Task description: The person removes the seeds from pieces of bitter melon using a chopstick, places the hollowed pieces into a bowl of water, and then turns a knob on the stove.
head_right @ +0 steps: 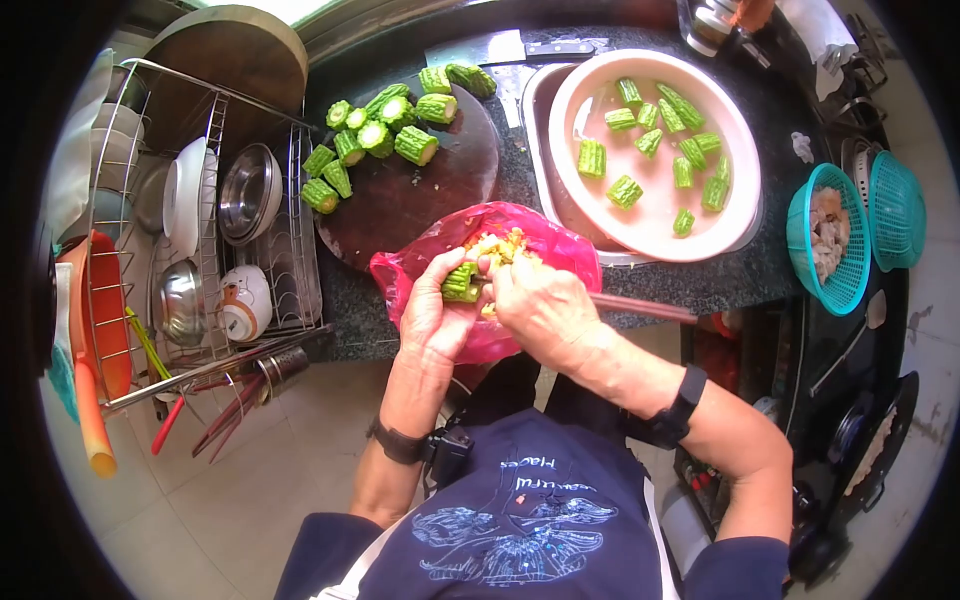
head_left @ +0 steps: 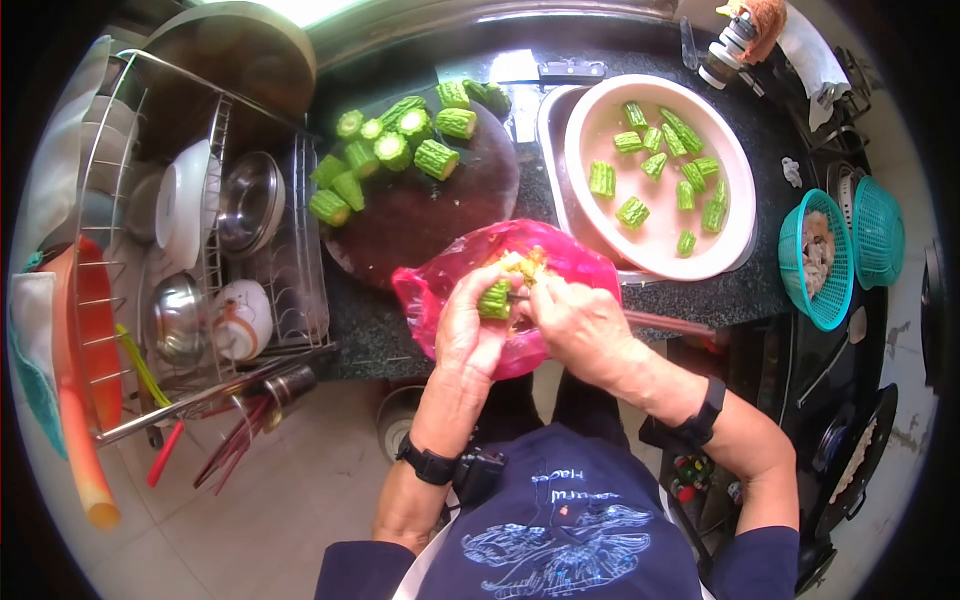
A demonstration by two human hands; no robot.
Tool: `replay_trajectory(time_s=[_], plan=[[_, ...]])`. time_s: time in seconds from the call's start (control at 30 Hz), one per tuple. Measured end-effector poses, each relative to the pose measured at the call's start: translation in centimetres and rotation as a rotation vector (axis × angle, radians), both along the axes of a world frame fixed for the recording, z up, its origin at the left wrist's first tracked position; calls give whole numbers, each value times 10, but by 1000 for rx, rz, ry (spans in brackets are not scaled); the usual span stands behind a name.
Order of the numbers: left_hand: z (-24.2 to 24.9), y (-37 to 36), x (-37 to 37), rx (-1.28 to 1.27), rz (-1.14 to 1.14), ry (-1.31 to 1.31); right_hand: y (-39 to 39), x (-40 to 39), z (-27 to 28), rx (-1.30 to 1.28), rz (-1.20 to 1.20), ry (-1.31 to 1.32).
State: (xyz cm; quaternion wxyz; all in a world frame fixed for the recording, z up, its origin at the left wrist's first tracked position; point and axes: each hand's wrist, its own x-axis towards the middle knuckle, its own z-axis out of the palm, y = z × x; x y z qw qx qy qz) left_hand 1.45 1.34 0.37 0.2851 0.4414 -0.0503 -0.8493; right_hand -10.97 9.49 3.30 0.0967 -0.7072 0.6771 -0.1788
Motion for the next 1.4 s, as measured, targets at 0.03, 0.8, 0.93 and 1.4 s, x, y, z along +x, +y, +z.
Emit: replay_trajectory(time_s=[0.03,0.8,0.93,1.4], plan=[[-4,1,-1,-48,-24,-15,2,3,-4,87,-31,-103],[11,-13,10,25,12,8,11,-31,19,799,-444,-1838],[11,-6,13,-219,-139,-107,5,-32,8,720,-416,-1756],[15,-5,22,88,58,257,-8,-11,-18,73,-294,-455]])
